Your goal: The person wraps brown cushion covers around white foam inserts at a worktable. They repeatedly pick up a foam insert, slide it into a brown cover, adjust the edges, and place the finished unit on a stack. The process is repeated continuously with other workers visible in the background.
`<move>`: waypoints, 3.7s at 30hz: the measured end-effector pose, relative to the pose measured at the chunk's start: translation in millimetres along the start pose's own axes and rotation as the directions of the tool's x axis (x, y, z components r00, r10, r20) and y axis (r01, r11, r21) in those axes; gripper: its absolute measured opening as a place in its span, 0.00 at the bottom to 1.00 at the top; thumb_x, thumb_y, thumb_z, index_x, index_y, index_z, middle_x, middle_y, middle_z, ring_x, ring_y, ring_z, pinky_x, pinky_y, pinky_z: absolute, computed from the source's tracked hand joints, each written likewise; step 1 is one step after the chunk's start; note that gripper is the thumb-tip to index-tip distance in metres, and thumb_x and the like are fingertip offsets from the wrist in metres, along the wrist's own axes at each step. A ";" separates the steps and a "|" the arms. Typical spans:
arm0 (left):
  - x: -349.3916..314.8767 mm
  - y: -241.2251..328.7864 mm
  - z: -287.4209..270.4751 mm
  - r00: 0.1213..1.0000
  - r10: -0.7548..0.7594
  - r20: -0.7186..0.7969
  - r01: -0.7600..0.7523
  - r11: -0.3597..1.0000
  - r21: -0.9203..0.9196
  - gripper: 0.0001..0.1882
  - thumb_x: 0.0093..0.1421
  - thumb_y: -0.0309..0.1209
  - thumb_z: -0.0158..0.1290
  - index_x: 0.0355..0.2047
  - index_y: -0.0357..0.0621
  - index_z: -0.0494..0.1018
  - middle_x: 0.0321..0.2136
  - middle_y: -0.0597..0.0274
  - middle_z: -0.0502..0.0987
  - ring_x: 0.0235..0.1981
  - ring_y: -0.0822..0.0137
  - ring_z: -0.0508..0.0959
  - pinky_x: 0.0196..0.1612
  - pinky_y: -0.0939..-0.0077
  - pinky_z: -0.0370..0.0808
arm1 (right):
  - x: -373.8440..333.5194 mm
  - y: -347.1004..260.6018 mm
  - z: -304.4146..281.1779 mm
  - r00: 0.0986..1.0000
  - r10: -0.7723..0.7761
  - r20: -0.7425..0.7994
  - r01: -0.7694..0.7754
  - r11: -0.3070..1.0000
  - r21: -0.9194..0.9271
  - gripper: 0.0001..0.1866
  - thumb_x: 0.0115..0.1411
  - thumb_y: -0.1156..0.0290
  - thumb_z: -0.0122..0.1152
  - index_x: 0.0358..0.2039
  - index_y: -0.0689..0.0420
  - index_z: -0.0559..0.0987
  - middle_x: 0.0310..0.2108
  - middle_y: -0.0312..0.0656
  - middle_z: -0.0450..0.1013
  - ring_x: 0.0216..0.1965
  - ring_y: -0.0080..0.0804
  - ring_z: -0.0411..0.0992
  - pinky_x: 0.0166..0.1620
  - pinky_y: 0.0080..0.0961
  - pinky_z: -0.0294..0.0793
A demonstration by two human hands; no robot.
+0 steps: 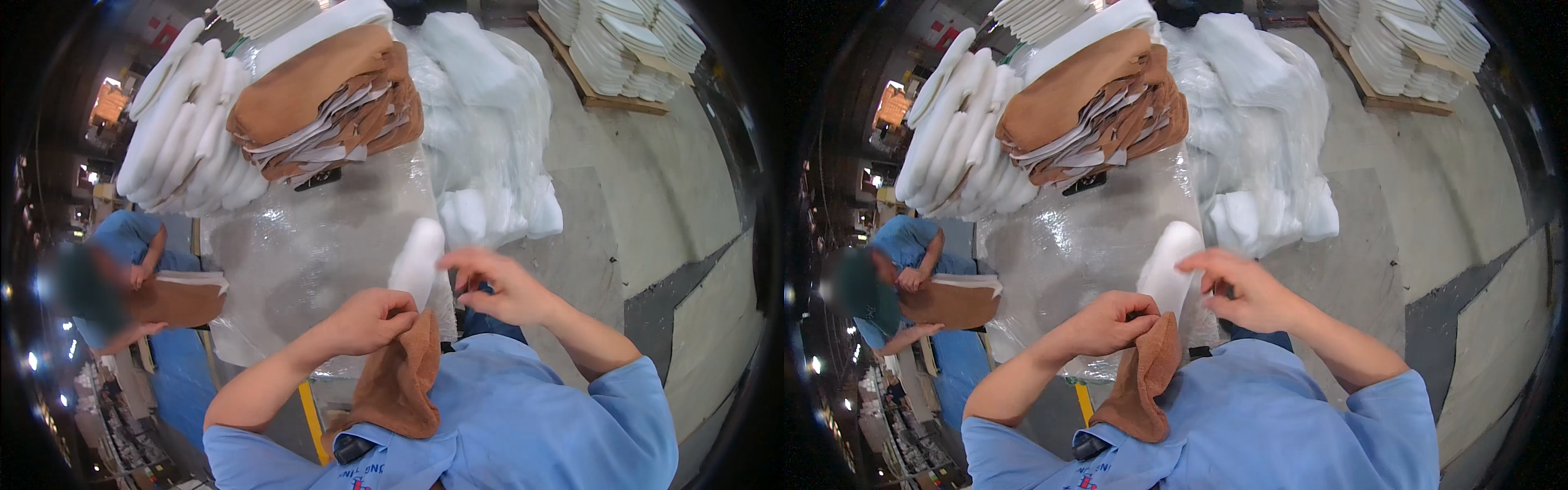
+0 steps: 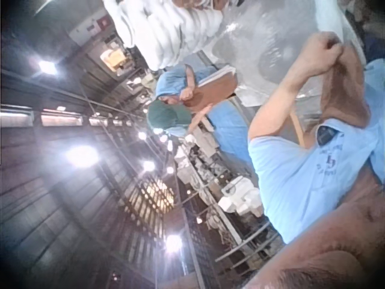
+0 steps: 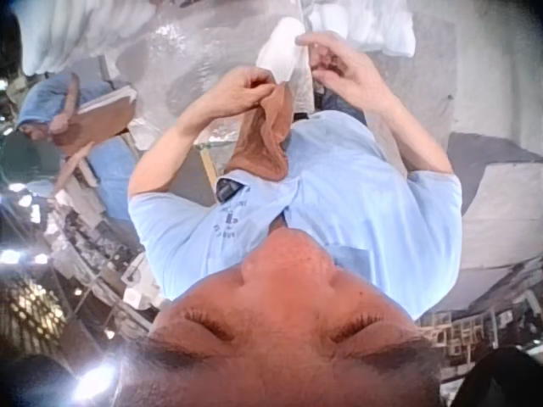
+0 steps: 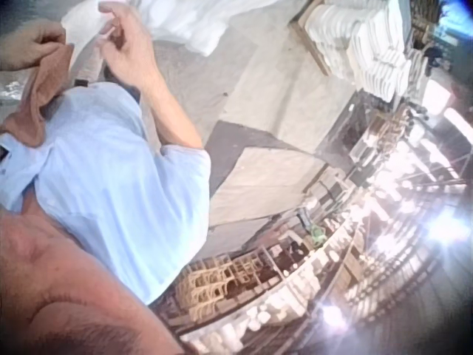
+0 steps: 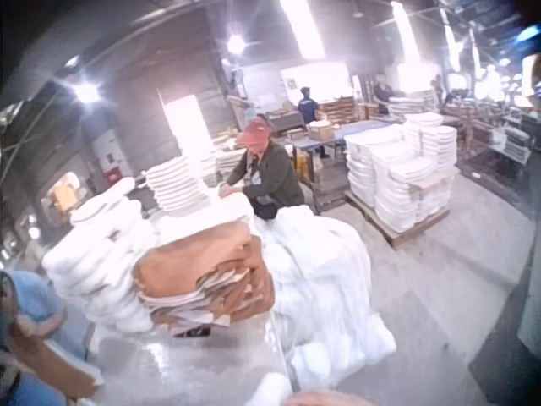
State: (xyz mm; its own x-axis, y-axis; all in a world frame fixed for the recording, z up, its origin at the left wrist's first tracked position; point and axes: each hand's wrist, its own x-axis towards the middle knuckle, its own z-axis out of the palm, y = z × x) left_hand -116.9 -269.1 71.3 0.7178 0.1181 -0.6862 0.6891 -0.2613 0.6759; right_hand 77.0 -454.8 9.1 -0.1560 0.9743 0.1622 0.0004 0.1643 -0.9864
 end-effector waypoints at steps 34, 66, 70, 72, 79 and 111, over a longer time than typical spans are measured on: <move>51.7 33.6 -11.5 0.937 0.294 0.188 -0.345 0.706 0.618 0.08 0.68 0.34 0.58 0.39 0.42 0.79 0.35 0.45 0.84 0.37 0.41 0.81 0.40 0.59 0.79 | -14.8 87.4 65.2 0.781 0.580 -0.232 -0.237 0.618 0.749 0.14 0.66 0.76 0.68 0.51 0.59 0.76 0.40 0.33 0.80 0.39 0.19 0.76 0.44 0.23 0.76; 84.4 6.0 -9.7 0.914 -0.168 0.370 0.190 0.981 -0.023 0.13 0.70 0.36 0.62 0.36 0.37 0.82 0.30 0.70 0.83 0.33 0.77 0.79 0.37 0.78 0.77 | -27.4 74.9 71.0 0.811 0.161 -0.563 -0.164 0.985 0.046 0.08 0.58 0.74 0.70 0.36 0.59 0.80 0.32 0.45 0.78 0.35 0.37 0.80 0.38 0.31 0.78; 71.4 29.1 -6.3 0.985 0.107 0.135 -0.152 0.909 0.388 0.09 0.69 0.33 0.62 0.39 0.38 0.82 0.32 0.66 0.84 0.35 0.73 0.81 0.41 0.75 0.78 | -23.3 81.1 65.3 0.779 0.490 -0.390 -0.089 0.703 0.705 0.07 0.63 0.73 0.72 0.39 0.59 0.82 0.34 0.35 0.80 0.38 0.21 0.77 0.40 0.25 0.77; 69.8 20.7 -4.4 0.969 0.224 0.102 -0.246 0.893 0.377 0.08 0.68 0.31 0.62 0.41 0.39 0.82 0.34 0.63 0.85 0.36 0.72 0.81 0.42 0.74 0.79 | -19.9 89.5 64.2 0.834 0.481 -0.270 -0.002 0.492 0.871 0.07 0.66 0.74 0.72 0.42 0.58 0.84 0.37 0.29 0.80 0.38 0.17 0.75 0.42 0.22 0.76; 79.0 14.2 -13.0 0.986 0.080 0.145 -0.105 0.980 0.171 0.09 0.68 0.28 0.62 0.45 0.38 0.83 0.34 0.61 0.85 0.36 0.74 0.81 0.43 0.76 0.79 | -17.2 88.1 67.5 0.769 0.523 -0.367 -0.068 0.638 0.767 0.05 0.64 0.74 0.71 0.39 0.59 0.84 0.33 0.30 0.80 0.35 0.16 0.74 0.40 0.21 0.75; 114.0 -9.0 -39.2 0.760 0.650 0.004 -0.526 0.610 0.593 0.11 0.64 0.33 0.65 0.35 0.39 0.77 0.58 0.42 0.72 0.54 0.42 0.77 0.54 0.56 0.78 | 21.9 102.7 -19.0 0.900 -0.113 -0.422 -0.076 0.911 -0.405 0.13 0.67 0.62 0.66 0.40 0.60 0.83 0.75 0.68 0.50 0.73 0.72 0.54 0.71 0.56 0.60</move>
State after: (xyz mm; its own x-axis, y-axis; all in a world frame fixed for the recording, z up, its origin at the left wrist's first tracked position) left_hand -37.5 -215.7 -2.5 0.9930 -0.0843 -0.0829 -0.0158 -0.7894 0.6136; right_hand 92.4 -413.7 -88.2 0.2762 0.9229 0.2681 0.4125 0.1382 -0.9004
